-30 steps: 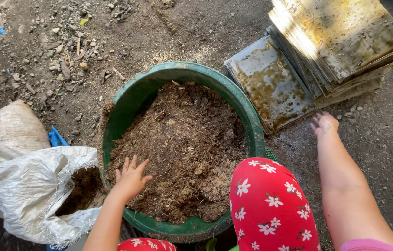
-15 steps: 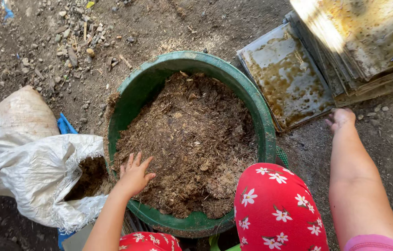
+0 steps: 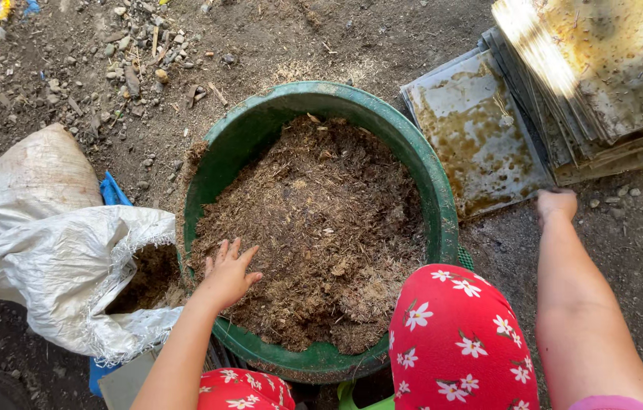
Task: The person scoops shredded organic material from a sack into a green basin, then repeatedly places rectangular trays into the basin and presses the material onto them by hand. The filled trays are stacked beside the basin.
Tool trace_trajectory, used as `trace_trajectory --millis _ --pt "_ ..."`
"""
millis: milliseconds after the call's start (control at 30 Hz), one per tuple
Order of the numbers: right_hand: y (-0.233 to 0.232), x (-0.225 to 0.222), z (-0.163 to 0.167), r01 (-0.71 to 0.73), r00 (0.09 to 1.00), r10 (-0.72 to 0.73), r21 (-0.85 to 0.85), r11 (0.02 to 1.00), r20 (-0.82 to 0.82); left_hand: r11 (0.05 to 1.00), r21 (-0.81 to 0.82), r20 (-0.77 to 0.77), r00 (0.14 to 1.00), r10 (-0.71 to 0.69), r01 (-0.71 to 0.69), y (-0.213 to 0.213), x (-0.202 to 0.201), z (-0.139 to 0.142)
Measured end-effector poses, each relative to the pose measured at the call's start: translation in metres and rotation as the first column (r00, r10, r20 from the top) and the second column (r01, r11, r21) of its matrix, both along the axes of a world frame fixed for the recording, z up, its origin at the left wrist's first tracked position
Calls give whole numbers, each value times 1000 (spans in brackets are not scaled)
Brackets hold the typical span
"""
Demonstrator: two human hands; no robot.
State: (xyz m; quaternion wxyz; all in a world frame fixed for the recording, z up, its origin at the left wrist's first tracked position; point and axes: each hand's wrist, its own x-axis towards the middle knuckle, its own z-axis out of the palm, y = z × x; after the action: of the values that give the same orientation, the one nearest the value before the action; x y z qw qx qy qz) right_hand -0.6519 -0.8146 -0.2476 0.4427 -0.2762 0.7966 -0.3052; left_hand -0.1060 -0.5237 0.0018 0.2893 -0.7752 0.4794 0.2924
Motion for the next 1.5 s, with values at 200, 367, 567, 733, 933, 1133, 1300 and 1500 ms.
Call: trace_trajectory --millis 200,367,567,733,933,1133,1300,1500 --pt "19 4 -5 -287 852 257 3 958 -456 999 25 1 1000 24 -24 0 3 -2" --pt "39 15 -17 -260 868 199 -75 963 -455 999 38 7 1000 22 -22 -1 4 -3" --pt "57 29 -21 -186 925 87 -240 953 -369 999 41 -1 1000 23 -23 -1 1 -2" --pt "51 41 -21 350 850 -307 -22 937 429 1000 10 -2 1000 27 -27 -1 1 -1" --pt "32 26 -15 489 715 -502 164 857 487 1000 -9 1 1000 22 -22 0 4 -2" --pt "-6 -22 24 422 907 -340 -557 716 250 1000 20 8 1000 4 -5 -4 4 -4" --pt "-62 -42 62 333 864 -191 -242 911 467 1000 1 -1 1000 -17 17 -7 0 -3" --pt "-93 -38 94 189 883 -155 -32 981 444 999 -33 -9 1000 -4 4 -7 -2 3"
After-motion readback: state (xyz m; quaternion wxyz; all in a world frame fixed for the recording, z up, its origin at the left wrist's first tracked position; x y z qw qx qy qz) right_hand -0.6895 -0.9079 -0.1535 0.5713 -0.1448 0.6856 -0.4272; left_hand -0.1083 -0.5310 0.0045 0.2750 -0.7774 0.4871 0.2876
